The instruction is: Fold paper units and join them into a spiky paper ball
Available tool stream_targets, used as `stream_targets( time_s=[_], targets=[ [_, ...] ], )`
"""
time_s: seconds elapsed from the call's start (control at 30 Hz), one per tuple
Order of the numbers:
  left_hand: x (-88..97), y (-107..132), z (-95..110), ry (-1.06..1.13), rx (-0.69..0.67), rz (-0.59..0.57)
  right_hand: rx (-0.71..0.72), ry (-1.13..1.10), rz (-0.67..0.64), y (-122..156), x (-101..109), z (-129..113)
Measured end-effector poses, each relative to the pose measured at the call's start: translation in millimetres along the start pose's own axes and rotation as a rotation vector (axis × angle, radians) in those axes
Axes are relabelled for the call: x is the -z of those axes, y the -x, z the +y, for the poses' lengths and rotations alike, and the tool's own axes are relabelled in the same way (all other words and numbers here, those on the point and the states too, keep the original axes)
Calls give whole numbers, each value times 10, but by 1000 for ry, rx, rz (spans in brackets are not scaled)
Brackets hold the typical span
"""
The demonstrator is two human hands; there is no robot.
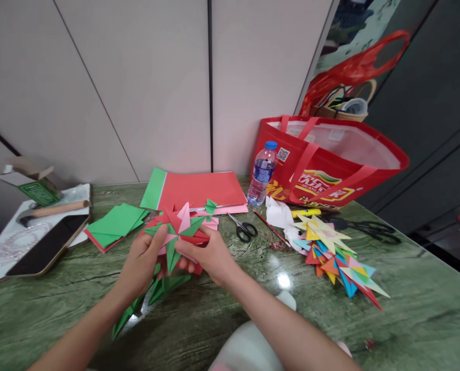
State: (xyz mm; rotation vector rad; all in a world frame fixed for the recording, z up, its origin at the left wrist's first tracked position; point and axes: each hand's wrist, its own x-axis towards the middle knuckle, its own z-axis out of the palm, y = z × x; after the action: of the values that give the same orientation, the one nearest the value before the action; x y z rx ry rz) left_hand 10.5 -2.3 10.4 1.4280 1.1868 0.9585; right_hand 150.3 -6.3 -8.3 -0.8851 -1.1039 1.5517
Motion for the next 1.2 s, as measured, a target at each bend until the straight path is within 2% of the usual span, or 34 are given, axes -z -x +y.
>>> stream_targets(
  time_s=[0.17,0.33,0.4,0.5,0.6,0.77,0.9,1.13,1.2],
  targets=[
    [-15,26,99,-86,-40,-27,22,-29,47,-10,3,31],
    [-40,43,88,-109,-31,66,25,82,49,-28,35,-20],
    [-45,38,69,-104,-7,86,88,149,131,-51,64,-55],
    [-52,31,56,-58,26,46,234,195,283,-84,103,-89],
    [-61,45,72,-58,40,-8,330,206,342,-88,113,-97],
    [-57,83,125,-179,-38,48,272,275,349,-48,82,-103],
    [-39,78,147,-170,-49,61,256,290,329,-54,81,-105],
    [-4,31,114,-157,-18,-20,162,-2,192,-85,97,-93],
    [-1,34,118,-155,-22,-51,122,-10,167,-73,91,-87]
  ],
)
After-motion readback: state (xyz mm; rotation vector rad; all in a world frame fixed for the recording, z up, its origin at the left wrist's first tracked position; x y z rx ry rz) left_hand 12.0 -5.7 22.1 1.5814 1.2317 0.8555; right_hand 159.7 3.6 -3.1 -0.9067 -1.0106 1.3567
